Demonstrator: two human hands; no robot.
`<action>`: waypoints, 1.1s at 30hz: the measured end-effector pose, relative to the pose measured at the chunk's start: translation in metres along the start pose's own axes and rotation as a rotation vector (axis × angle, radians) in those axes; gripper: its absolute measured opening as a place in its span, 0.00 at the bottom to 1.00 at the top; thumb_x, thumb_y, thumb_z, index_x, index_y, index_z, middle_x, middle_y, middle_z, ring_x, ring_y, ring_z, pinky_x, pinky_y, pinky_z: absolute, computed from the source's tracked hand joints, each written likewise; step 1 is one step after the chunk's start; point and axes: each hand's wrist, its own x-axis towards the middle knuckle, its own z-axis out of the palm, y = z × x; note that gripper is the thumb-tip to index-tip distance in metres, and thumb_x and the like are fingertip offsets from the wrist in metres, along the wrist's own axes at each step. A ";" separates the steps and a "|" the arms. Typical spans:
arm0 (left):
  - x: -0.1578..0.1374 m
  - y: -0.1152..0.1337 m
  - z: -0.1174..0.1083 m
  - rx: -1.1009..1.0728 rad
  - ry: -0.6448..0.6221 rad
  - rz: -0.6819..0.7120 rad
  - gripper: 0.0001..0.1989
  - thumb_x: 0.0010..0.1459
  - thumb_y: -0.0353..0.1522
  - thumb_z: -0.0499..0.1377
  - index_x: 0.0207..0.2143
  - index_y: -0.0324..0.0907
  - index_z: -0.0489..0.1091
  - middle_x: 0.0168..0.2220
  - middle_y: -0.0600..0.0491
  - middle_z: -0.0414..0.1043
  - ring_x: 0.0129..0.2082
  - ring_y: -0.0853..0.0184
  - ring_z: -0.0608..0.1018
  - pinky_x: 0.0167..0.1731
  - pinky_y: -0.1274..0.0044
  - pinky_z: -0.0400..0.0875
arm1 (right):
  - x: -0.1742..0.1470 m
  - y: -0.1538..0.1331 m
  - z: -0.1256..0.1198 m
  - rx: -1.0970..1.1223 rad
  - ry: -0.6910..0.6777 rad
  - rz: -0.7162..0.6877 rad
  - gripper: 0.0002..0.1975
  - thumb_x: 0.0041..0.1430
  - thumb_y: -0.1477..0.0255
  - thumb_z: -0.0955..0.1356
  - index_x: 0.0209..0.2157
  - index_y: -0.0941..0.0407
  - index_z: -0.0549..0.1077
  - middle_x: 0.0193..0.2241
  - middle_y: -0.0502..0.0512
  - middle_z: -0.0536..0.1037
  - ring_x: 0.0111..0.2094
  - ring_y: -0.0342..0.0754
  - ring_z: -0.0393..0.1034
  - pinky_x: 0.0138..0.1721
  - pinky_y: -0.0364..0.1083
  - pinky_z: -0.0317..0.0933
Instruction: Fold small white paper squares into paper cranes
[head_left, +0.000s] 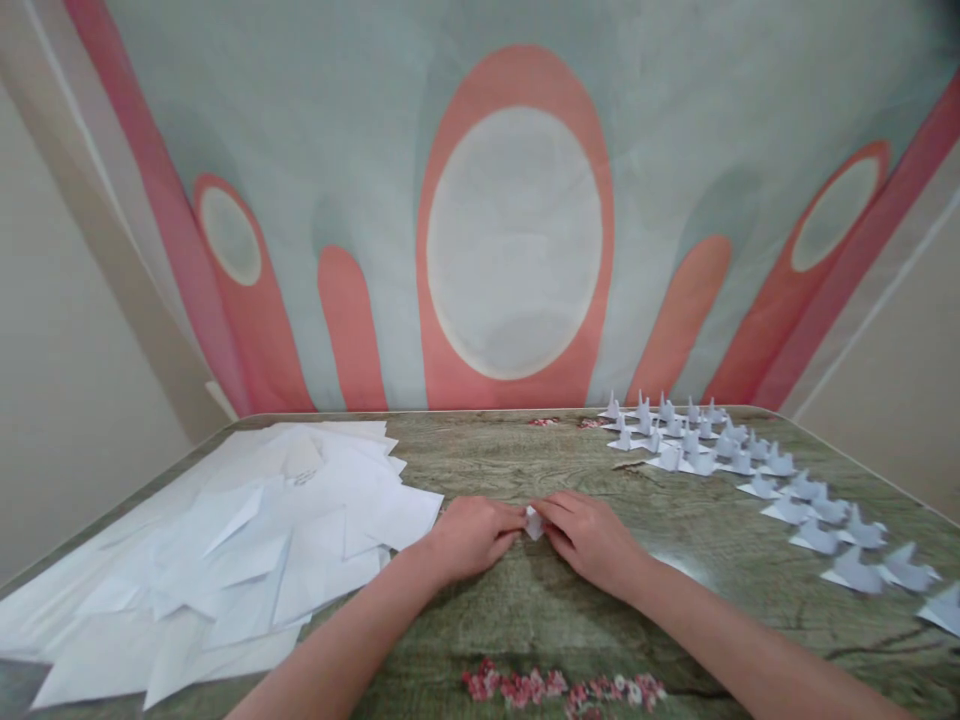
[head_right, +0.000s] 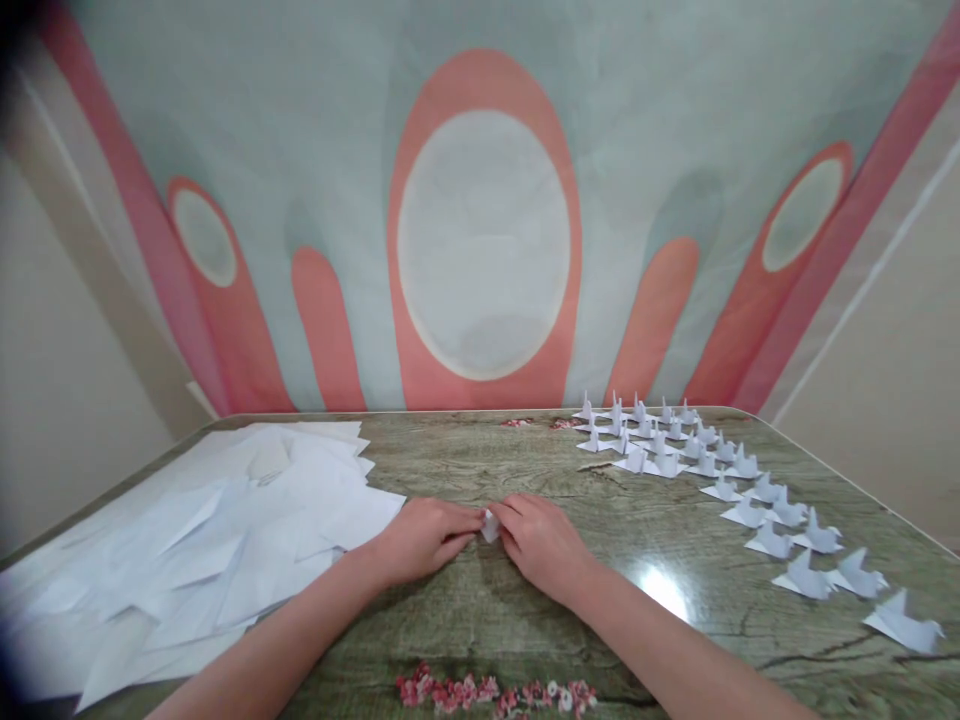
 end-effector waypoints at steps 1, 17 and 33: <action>0.000 -0.002 0.002 -0.045 -0.006 0.007 0.10 0.57 0.30 0.54 0.40 0.50 0.71 0.40 0.59 0.76 0.39 0.70 0.77 0.37 0.81 0.69 | 0.000 0.002 0.002 0.001 0.006 -0.032 0.13 0.58 0.78 0.62 0.44 0.56 0.71 0.37 0.56 0.74 0.39 0.48 0.67 0.42 0.46 0.62; 0.001 -0.017 0.042 -0.522 0.159 -0.300 0.11 0.56 0.37 0.56 0.38 0.45 0.75 0.34 0.57 0.78 0.30 0.70 0.76 0.30 0.83 0.66 | 0.002 0.014 0.017 0.031 0.121 -0.154 0.10 0.61 0.72 0.62 0.42 0.55 0.72 0.37 0.56 0.76 0.38 0.48 0.69 0.42 0.47 0.63; 0.005 -0.017 0.047 -0.451 0.246 -0.373 0.11 0.52 0.32 0.57 0.38 0.43 0.74 0.32 0.55 0.76 0.31 0.69 0.74 0.31 0.82 0.65 | 0.010 0.006 0.024 0.322 0.139 0.116 0.09 0.58 0.73 0.63 0.35 0.54 0.75 0.31 0.53 0.75 0.34 0.47 0.68 0.37 0.45 0.61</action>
